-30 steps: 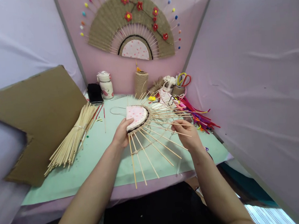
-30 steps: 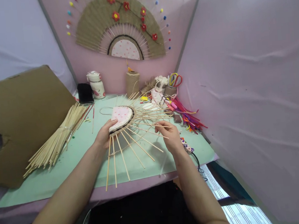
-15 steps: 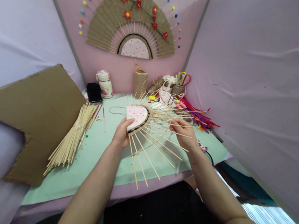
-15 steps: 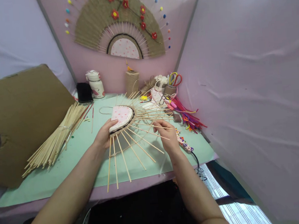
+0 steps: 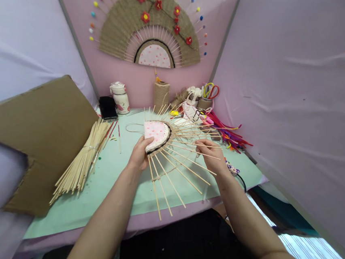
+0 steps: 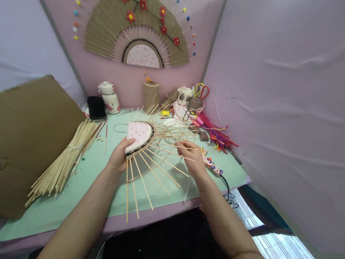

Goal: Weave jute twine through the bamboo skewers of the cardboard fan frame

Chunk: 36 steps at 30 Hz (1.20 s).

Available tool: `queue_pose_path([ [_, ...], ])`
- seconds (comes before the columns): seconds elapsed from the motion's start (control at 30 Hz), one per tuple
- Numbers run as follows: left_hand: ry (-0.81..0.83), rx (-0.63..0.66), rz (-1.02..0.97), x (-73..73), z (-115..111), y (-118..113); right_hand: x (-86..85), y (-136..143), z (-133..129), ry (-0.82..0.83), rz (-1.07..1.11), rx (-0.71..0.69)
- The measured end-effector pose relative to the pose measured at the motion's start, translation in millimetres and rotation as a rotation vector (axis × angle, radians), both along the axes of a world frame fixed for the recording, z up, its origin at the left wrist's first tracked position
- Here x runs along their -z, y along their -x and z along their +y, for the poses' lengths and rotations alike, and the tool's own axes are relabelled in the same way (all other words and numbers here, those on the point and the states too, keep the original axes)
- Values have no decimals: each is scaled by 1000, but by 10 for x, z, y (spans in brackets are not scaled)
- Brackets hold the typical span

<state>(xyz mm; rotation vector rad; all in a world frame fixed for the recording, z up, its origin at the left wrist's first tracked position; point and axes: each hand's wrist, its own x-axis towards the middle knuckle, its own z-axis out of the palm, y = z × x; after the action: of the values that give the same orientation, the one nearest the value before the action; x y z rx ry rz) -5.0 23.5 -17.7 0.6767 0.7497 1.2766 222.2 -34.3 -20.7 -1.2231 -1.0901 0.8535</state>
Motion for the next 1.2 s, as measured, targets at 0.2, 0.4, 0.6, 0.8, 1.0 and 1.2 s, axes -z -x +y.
queue_pose_path([
  [0.2, 5, 1, -25, 3, 17, 16, -3, -39, -3, 36, -17, -26],
  [0.4, -12, -51, -50, -26, 14, 27, 6, -284, 2, 51, -270, -5],
  [0.6, 8, -177, -76, -61, 27, 39, 154, -935, -212, 217, -908, 174],
  [0.8, -16, -209, -78, -64, 35, 56, 198, -1111, -440, 463, -1163, 17],
  [1.0, -19, -143, -52, -46, 33, 80, 272, -1066, -388, 561, -1151, 102],
  [1.2, -5, -64, -37, -52, 36, 79, 313, -1204, -349, 420, -1037, 62],
])
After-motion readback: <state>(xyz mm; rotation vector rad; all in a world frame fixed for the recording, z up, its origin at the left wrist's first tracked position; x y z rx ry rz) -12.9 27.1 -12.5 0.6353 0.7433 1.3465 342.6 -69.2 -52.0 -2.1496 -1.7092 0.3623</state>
